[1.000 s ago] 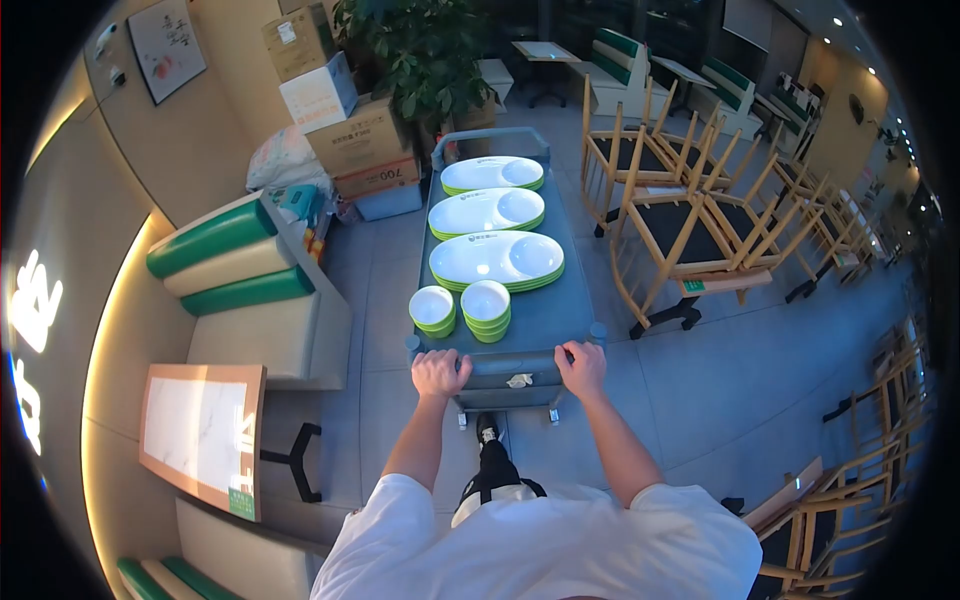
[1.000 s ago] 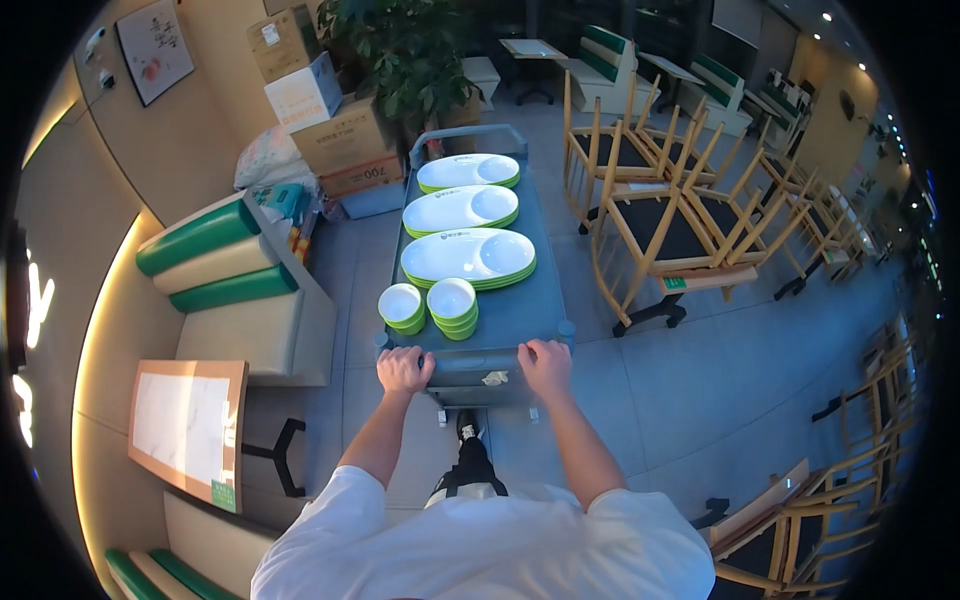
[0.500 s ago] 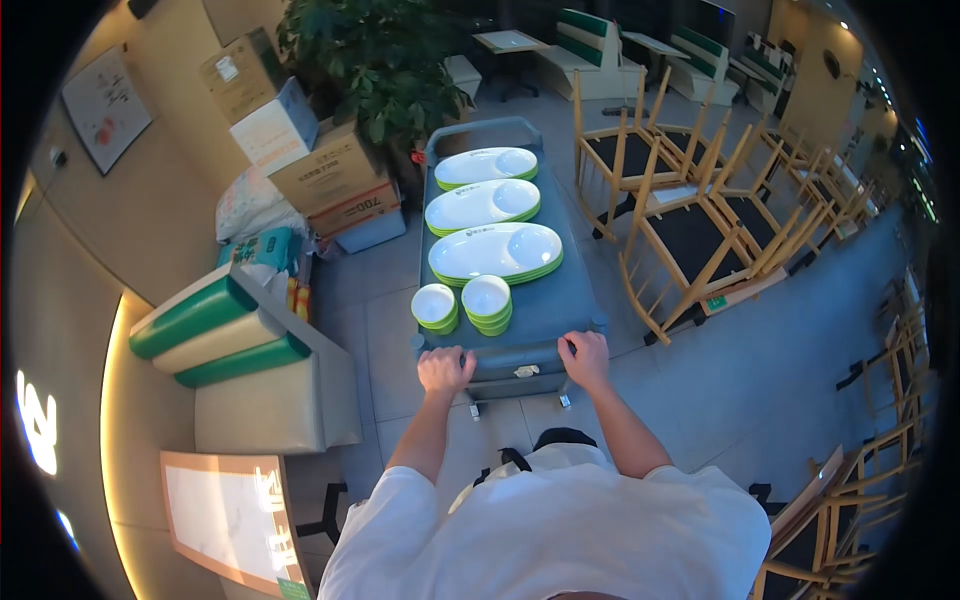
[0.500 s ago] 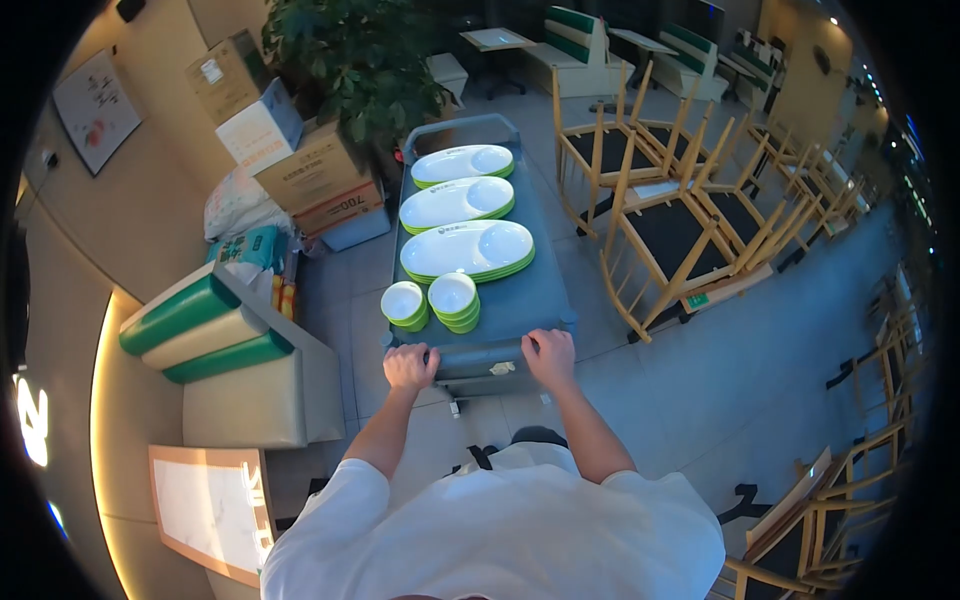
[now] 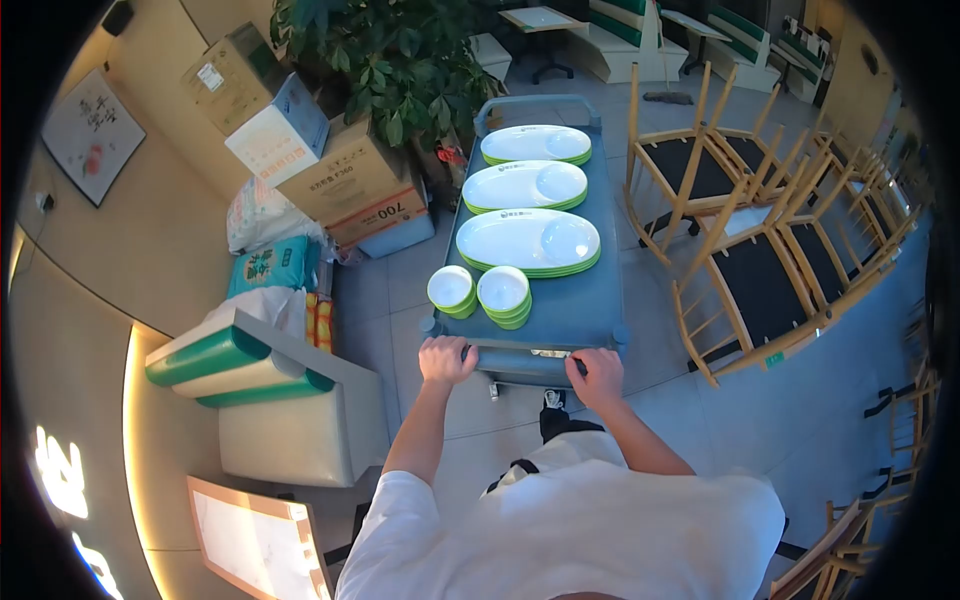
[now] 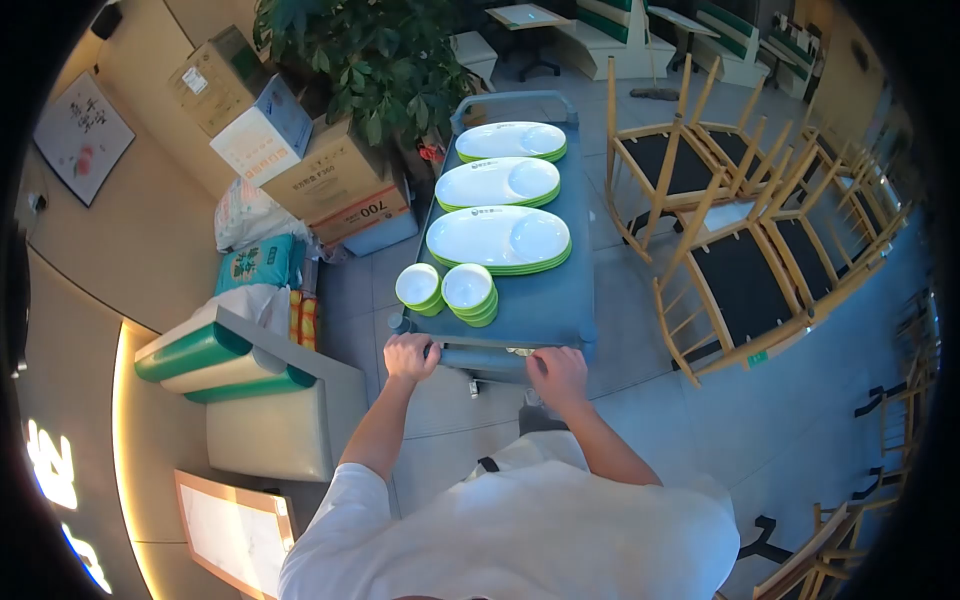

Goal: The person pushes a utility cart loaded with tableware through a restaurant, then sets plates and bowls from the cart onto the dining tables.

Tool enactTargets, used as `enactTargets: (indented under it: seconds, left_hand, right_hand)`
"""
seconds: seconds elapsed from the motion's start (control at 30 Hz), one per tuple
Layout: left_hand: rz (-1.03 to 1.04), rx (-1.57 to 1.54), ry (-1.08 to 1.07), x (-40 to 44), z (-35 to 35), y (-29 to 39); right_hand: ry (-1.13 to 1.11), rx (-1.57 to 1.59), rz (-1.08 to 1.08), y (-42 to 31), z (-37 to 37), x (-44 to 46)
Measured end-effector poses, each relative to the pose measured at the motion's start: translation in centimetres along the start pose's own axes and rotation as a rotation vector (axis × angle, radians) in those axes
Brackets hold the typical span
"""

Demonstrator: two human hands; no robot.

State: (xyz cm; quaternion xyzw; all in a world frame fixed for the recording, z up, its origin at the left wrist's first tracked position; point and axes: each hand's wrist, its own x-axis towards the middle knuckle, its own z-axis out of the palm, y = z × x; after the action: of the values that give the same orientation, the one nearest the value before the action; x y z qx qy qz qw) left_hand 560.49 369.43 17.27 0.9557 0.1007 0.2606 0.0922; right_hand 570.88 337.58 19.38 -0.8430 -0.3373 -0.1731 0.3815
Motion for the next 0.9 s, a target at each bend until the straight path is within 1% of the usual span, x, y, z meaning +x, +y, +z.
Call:
enactTargets:
  seconds: [0.07, 0.1, 0.17, 0.2, 0.27, 0.4, 0.43, 0.47, 0.5, 0.57, 0.6, 0.67, 0.77, 0.9]
  left_hand:
    - [0.014, 0.005, -0.029, 2.5, 1.0, -1.8]
    - [0.027, 0.002, -0.046, 4.2, 1.6, -2.6]
    - [0.047, -0.012, -0.053, 7.0, 2.6, -4.3]
    - [0.056, -0.028, -0.052, 8.6, 3.3, -5.2]
    - [0.074, -0.010, -0.068, 11.8, 4.3, -6.6]
    - [0.043, 0.029, -0.106, 17.3, 7.0, -9.4]
    - [0.048, 0.045, -0.128, 19.0, 7.8, -9.9]
    - [0.059, 0.036, -0.072, 20.5, 8.7, -10.2]
    - [0.040, 0.031, -0.074, 21.8, 9.5, -10.5]
    - [0.083, 0.044, -0.061, 24.8, 10.7, -11.5]
    - [0.111, 0.053, -0.061, 26.1, 11.3, -11.8]
    - [0.120, 0.046, -0.051, 28.9, 13.0, -13.0]
    - [0.122, -0.003, 0.013, 33.7, 16.1, -14.7]
    - [0.139, -0.010, -0.008, 40.4, 19.8, -16.9]
  right_hand:
    - [-0.110, 0.009, 0.108, 0.2, 1.1, 2.9]
    - [-0.102, 0.011, 0.115, 0.8, 1.5, 5.0]
    - [-0.550, 0.094, 0.432, 2.1, 1.9, 9.6]
    - [-0.540, 0.091, 0.448, 2.9, 2.3, 11.9]
    - [-0.871, -0.058, 0.443, 3.9, 3.3, 15.8]
    - [-0.957, -0.043, 0.419, 6.5, 6.2, 21.0]
    - [-0.934, -0.010, 0.450, 7.2, 6.9, 22.3]
    - [-0.909, 0.023, 0.482, 8.0, 7.5, 23.6]
    - [-0.927, 0.013, 0.476, 8.6, 7.9, 24.8]
    - [-0.879, 0.013, 0.512, 9.5, 8.8, 27.0]
    - [-0.892, 0.017, 0.520, 10.0, 9.3, 27.9]
    - [-0.774, 0.028, 0.500, 11.5, 10.4, 30.0]
    - [-0.820, 0.021, 0.530, 14.4, 13.0, 34.3]
    - [-0.795, 0.016, 0.514, 17.4, 15.9, 39.5]
